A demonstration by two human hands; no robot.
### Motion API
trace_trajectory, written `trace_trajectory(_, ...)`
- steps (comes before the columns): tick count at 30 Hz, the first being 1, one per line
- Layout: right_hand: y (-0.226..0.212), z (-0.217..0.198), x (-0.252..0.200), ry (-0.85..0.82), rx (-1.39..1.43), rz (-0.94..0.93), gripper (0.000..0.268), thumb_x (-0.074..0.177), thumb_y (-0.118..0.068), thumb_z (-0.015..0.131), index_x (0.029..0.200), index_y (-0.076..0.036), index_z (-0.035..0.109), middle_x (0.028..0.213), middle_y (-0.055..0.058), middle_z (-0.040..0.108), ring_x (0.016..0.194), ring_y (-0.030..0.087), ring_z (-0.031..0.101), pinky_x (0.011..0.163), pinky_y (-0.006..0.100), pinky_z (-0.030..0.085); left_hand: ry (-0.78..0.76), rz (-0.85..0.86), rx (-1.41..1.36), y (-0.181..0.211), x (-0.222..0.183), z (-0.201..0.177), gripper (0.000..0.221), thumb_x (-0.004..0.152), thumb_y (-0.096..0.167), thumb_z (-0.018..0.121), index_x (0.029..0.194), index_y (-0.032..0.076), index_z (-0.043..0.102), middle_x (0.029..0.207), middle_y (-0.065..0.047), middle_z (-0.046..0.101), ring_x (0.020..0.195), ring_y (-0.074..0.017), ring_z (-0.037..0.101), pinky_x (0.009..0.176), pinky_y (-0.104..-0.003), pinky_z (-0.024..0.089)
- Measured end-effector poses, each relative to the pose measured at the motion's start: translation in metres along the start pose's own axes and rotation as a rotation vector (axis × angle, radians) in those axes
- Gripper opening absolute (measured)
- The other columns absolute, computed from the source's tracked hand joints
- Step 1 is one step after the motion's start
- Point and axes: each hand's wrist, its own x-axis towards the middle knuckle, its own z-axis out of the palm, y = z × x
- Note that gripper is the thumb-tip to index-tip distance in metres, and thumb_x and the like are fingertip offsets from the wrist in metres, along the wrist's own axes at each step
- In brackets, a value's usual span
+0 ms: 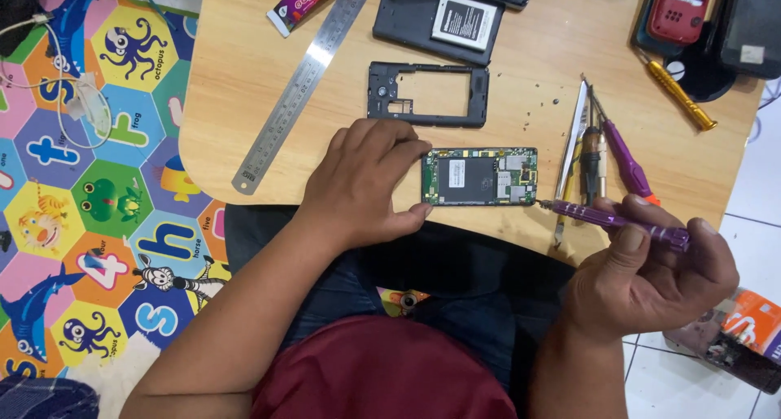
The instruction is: Removing screws from a phone's motherboard using a screwdriver and then prying the board out of the chassis.
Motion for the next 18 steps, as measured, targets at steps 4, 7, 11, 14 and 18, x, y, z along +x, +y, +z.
trace_trajectory(4,-0.001,0.004,-0.002,-0.017,0.021,-0.018,0.031,0.108,0.0,0.061,0.13,0.0,0.039,0.102,0.041,0.053,0.083,0.051,0.064,0.073,0.058,0.062,-0.094,-0.06,-0.065,-0.002,0.002,-0.003,0.068,0.072,0.044,0.084,0.13,0.014,0.064,0.128,-0.005,0.057,0.123,-0.0303,0.05,0.099,-0.046,0.041)
trace_trajectory(7,-0.007,0.007,-0.004,-0.074,0.071,0.038,0.032,0.112,0.007,0.056,0.135,-0.005,0.037,0.107,0.046,0.055,0.087,0.051,0.061,0.082,0.06,0.062,-0.095,-0.059,-0.103,-0.003,0.003,-0.004,0.068,0.072,0.043,0.086,0.13,0.014,0.064,0.127,-0.004,0.057,0.121,-0.0295,0.05,0.1,-0.045,0.041)
trace_trajectory(11,-0.01,0.013,-0.002,-0.074,0.078,0.029,0.029,0.112,0.006,0.055,0.134,-0.002,0.038,0.108,0.043,0.053,0.097,0.05,0.063,0.084,0.06,0.064,-0.099,-0.056,-0.108,-0.004,0.004,-0.006,0.067,0.072,0.042,0.087,0.129,0.015,0.064,0.125,-0.004,0.057,0.12,-0.029,0.051,0.099,-0.044,0.041)
trace_trajectory(14,-0.011,0.015,-0.003,-0.065,0.087,0.047,0.032,0.111,0.01,0.055,0.135,-0.003,0.038,0.109,0.045,0.053,0.097,0.051,0.062,0.084,0.06,0.063,-0.118,-0.058,-0.113,-0.005,0.003,-0.005,0.069,0.072,0.043,0.088,0.13,0.015,0.063,0.126,-0.004,0.056,0.121,-0.0283,0.05,0.099,-0.043,0.041)
trace_trajectory(18,-0.012,0.015,-0.004,-0.075,0.073,0.047,0.032,0.112,0.008,0.055,0.135,-0.004,0.037,0.108,0.045,0.053,0.093,0.051,0.063,0.084,0.059,0.063,-0.088,-0.046,-0.13,-0.006,0.002,-0.003,0.069,0.072,0.042,0.089,0.13,0.016,0.063,0.126,-0.003,0.057,0.121,-0.0277,0.051,0.1,-0.043,0.041)
